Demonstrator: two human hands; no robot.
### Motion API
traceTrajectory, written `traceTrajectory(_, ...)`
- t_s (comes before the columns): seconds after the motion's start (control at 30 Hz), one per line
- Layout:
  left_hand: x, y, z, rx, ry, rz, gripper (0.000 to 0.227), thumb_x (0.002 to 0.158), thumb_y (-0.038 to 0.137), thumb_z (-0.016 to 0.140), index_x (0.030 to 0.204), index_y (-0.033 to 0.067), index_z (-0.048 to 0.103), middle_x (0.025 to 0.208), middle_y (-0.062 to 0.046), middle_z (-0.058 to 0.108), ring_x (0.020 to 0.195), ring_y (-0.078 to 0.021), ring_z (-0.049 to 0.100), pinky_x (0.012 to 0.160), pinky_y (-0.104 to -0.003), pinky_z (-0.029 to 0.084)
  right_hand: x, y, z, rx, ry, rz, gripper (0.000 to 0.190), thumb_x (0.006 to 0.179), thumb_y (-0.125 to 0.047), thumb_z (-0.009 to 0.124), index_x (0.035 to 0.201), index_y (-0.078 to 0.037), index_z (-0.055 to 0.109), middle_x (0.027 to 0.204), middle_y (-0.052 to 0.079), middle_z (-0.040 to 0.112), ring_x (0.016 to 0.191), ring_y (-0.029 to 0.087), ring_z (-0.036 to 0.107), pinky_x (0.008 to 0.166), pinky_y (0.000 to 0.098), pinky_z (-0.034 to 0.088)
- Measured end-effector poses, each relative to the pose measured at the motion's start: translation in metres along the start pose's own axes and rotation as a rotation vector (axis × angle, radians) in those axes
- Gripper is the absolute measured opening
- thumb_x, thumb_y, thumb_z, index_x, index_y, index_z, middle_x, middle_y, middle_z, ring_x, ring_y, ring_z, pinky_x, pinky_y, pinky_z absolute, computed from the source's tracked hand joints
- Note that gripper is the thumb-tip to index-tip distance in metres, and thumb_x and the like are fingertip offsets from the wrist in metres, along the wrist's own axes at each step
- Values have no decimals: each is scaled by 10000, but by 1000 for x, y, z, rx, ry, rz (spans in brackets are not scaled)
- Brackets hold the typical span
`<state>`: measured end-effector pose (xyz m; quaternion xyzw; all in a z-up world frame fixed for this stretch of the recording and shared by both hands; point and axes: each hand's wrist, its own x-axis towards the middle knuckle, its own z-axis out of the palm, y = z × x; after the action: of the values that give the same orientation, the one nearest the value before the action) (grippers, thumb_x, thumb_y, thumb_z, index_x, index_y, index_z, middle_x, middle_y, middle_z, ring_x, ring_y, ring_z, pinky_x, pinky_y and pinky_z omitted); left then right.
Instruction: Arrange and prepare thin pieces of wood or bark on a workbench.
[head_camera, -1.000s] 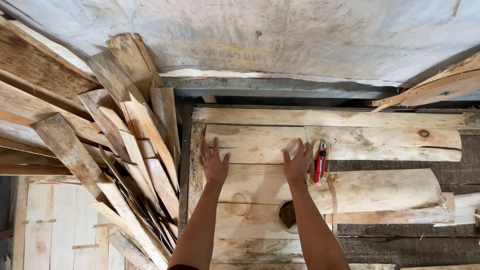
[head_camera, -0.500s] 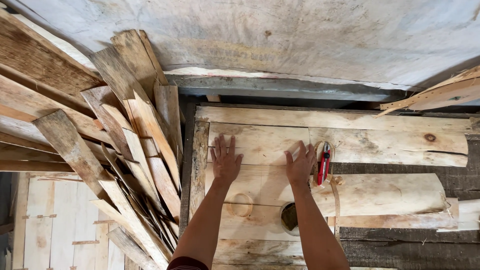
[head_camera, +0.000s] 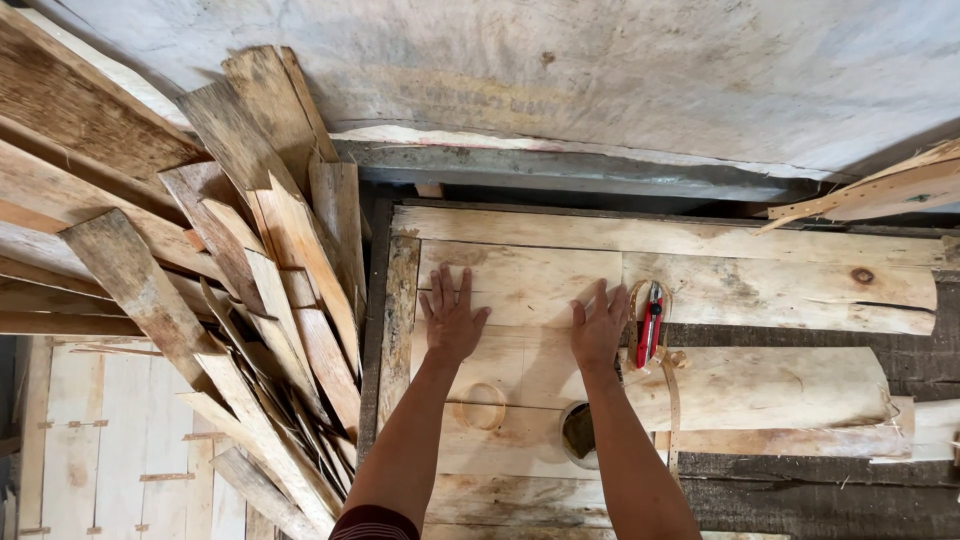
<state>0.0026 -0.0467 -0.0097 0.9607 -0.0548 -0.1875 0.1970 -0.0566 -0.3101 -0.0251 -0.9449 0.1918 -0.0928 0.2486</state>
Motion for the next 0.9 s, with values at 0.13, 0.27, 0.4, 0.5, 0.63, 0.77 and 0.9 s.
traceTrajectory(0.13,0,-1,3,-11,4,3,909,978,557,561,1662,238,55,1720,-168,-105,1586,-372,-87,1230,-638,9,1,2,1,8,-1,5,702,991,-382,664,1567,-53,433,1627,369,240,1510,540,215,1217,587,240)
traceTrajectory(0.27,-1,-1,4,-5,29,13,913,974,553,573,1663,221,73,1720,-181,-89,1584,-388,-82,1226,-653,23,2,7,5,-42,5,-29,688,1003,-383,660,1566,-59,434,1622,363,253,1513,539,231,1232,582,246)
traceTrajectory(0.4,-3,1,3,0,31,1,927,957,542,597,1657,206,89,1720,-188,-77,1586,-396,-84,1221,-668,30,5,-2,0,-96,-44,-7,680,1003,-389,638,1558,-55,430,1614,350,270,1491,545,240,1217,586,256)
traceTrajectory(0.5,0,3,3,28,9,-19,934,953,540,590,1660,189,89,1719,-208,-80,1585,-408,-89,1222,-673,29,8,0,1,-127,-86,15,694,995,-406,613,1558,-51,416,1617,334,276,1479,541,238,1211,591,256)
traceTrajectory(0.63,1,5,8,68,-6,-24,926,958,538,557,1672,202,73,1706,-242,-105,1570,-439,-107,1209,-685,11,10,-1,-2,-155,-143,42,703,1001,-420,595,1567,-54,391,1621,319,265,1481,538,225,1209,596,249)
traceTrajectory(0.77,-1,14,-3,119,-47,-24,891,972,652,475,1673,316,39,1689,-259,-170,1549,-480,-160,1183,-707,-43,13,-4,-3,-151,-183,67,706,1004,-411,581,1574,-54,365,1632,312,245,1480,547,211,1198,598,246)
traceTrajectory(0.9,-1,14,0,80,-79,-38,945,949,745,450,1670,328,3,1689,-248,-206,1552,-469,-194,1186,-698,-89,9,-1,1,-172,-151,19,704,1019,-398,570,1580,-29,358,1629,327,248,1477,555,219,1212,602,236)
